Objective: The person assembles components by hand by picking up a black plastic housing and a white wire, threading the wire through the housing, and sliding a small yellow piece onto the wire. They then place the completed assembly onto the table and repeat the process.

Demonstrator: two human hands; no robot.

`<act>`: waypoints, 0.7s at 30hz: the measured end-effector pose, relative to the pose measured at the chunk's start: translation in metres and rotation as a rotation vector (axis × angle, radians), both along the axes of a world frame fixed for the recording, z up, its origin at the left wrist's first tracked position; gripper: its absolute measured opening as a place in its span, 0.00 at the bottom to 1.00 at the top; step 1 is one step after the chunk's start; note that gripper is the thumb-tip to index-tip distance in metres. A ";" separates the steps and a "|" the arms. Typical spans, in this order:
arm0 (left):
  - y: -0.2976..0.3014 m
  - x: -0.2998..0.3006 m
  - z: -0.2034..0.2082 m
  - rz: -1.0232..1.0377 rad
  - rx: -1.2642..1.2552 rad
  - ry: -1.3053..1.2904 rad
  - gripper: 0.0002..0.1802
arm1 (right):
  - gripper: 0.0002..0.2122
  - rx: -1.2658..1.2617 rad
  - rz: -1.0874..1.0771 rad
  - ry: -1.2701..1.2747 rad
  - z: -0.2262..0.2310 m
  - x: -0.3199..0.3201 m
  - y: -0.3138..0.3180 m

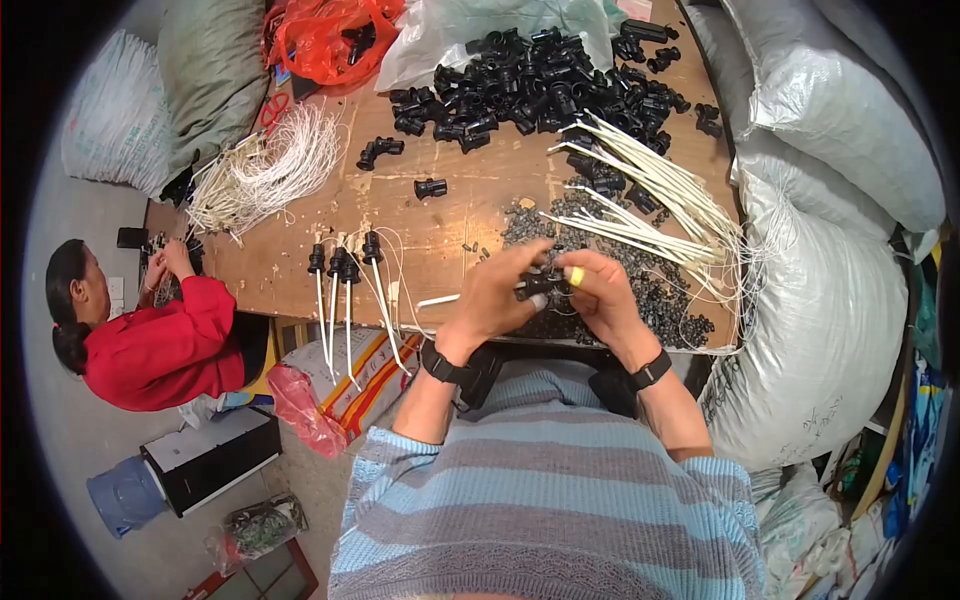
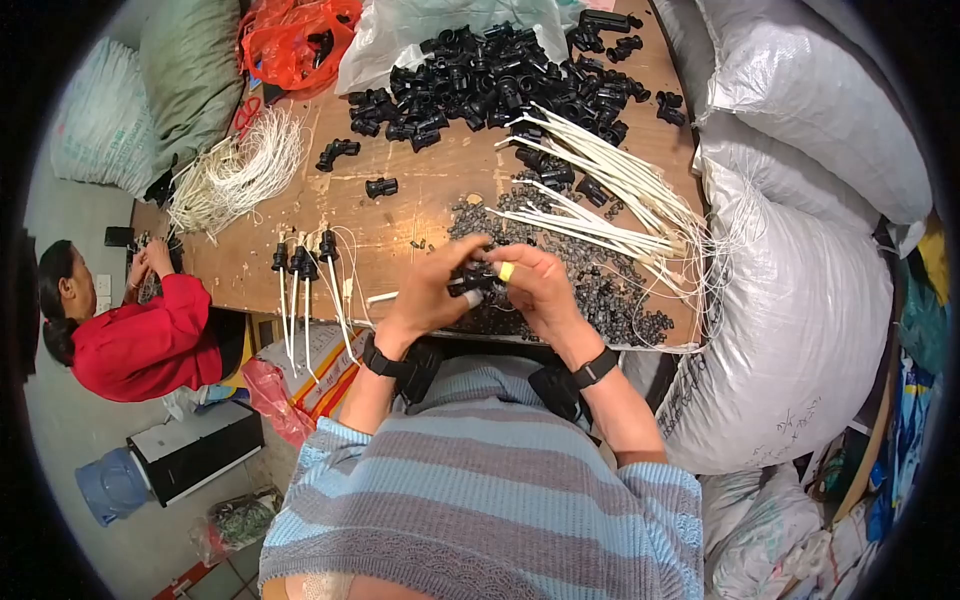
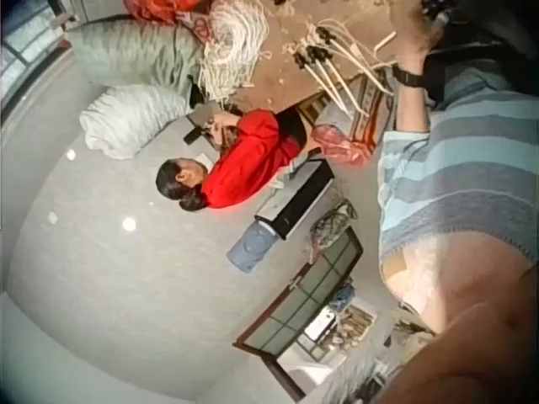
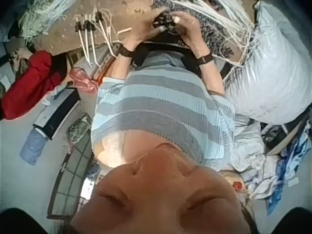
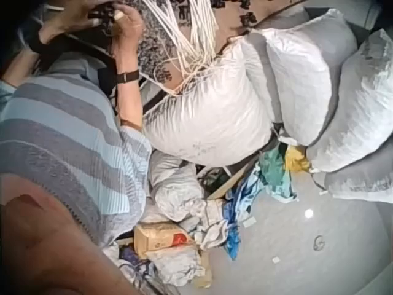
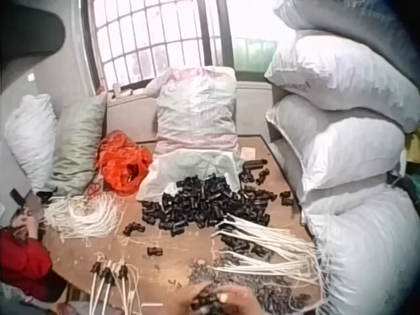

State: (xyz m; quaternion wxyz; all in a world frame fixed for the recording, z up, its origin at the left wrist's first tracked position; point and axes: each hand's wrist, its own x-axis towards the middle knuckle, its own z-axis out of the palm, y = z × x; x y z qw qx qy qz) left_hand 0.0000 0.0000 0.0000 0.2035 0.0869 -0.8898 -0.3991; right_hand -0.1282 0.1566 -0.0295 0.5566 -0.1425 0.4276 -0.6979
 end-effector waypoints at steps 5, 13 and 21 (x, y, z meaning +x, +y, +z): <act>0.002 -0.003 -0.006 -0.037 0.199 -0.167 0.23 | 0.13 0.037 -0.216 0.627 0.020 0.007 -0.004; 0.008 -0.004 -0.008 0.056 0.219 -0.303 0.17 | 0.16 0.095 -0.025 1.570 0.028 0.006 -0.003; 0.001 0.004 -0.002 0.094 0.267 -0.312 0.17 | 0.18 0.061 -0.015 1.574 0.038 0.003 0.003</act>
